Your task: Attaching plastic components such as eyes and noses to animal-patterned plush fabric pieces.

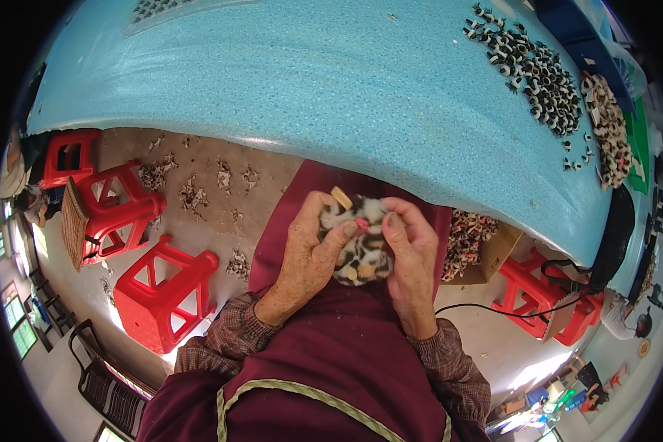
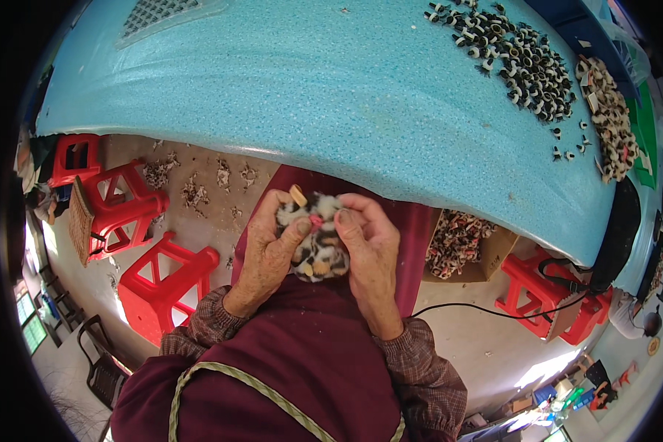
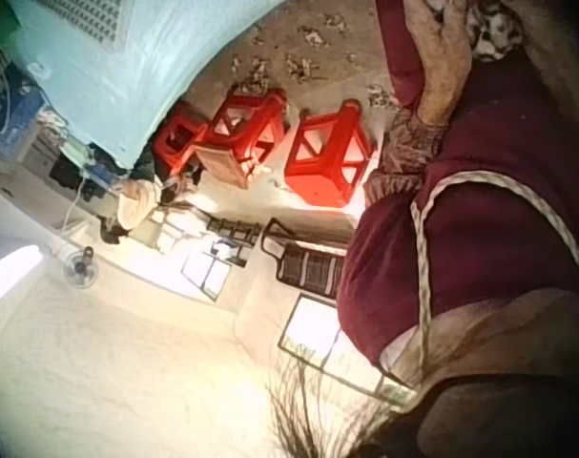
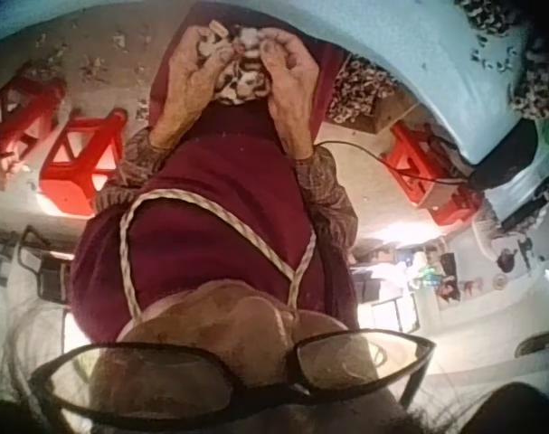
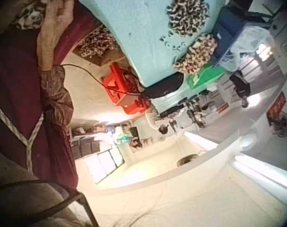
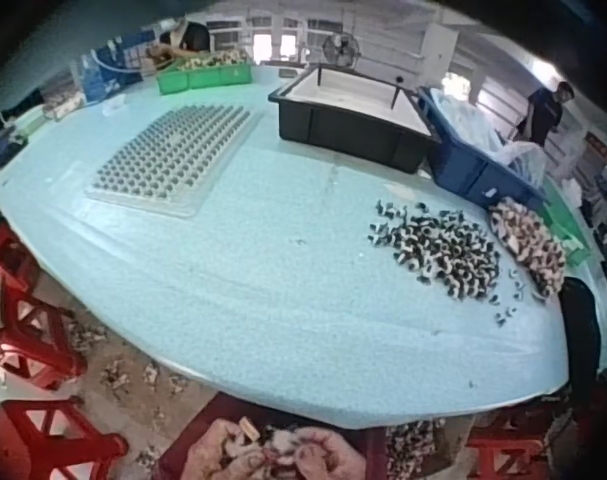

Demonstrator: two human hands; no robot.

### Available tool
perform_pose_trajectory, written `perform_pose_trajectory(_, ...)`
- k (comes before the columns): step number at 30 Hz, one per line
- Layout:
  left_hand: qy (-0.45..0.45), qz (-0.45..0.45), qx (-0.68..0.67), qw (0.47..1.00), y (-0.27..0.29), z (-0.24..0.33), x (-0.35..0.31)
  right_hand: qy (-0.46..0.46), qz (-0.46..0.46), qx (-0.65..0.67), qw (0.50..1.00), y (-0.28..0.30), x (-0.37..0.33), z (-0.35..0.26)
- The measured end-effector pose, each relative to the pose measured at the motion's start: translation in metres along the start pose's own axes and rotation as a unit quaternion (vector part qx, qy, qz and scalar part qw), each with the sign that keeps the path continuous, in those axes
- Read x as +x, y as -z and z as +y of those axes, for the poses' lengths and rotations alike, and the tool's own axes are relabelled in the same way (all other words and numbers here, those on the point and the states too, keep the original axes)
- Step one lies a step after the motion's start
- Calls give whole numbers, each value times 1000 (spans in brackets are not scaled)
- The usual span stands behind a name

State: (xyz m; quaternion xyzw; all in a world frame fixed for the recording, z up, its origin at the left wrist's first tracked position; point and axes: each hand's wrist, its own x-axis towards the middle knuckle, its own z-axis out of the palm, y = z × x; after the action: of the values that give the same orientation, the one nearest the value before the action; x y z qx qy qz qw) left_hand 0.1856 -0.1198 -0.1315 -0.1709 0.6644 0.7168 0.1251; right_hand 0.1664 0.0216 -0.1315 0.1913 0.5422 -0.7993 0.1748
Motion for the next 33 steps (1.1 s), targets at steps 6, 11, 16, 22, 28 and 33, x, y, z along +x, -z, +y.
perform_pose_trajectory(6, -61, 115, -75, 989, -3, -19, 1, 230, 7, -394, 890, -2, -10, -12)
perform_pose_trajectory(11, -126, 133, 6, 983, -3, -16, 1, 151, -69, -321, 932, 2, -3, 4)
perform_pose_trajectory(16, -137, 147, 32, 979, -2, -18, -2, 37, -100, -74, 992, -1, -8, -4)
perform_pose_trajectory(22, -212, 136, 89, 964, 0, -10, -2, 146, -141, -212, 956, 6, -2, 4)
perform_pose_trajectory(28, -239, 105, 67, 963, 2, -26, 2, 75, -148, -73, 983, -3, -2, 9)
perform_pose_trajectory(33, -24, 67, -175, 982, 4, -18, -1, 23, -82, -31, 996, -6, -1, 11)
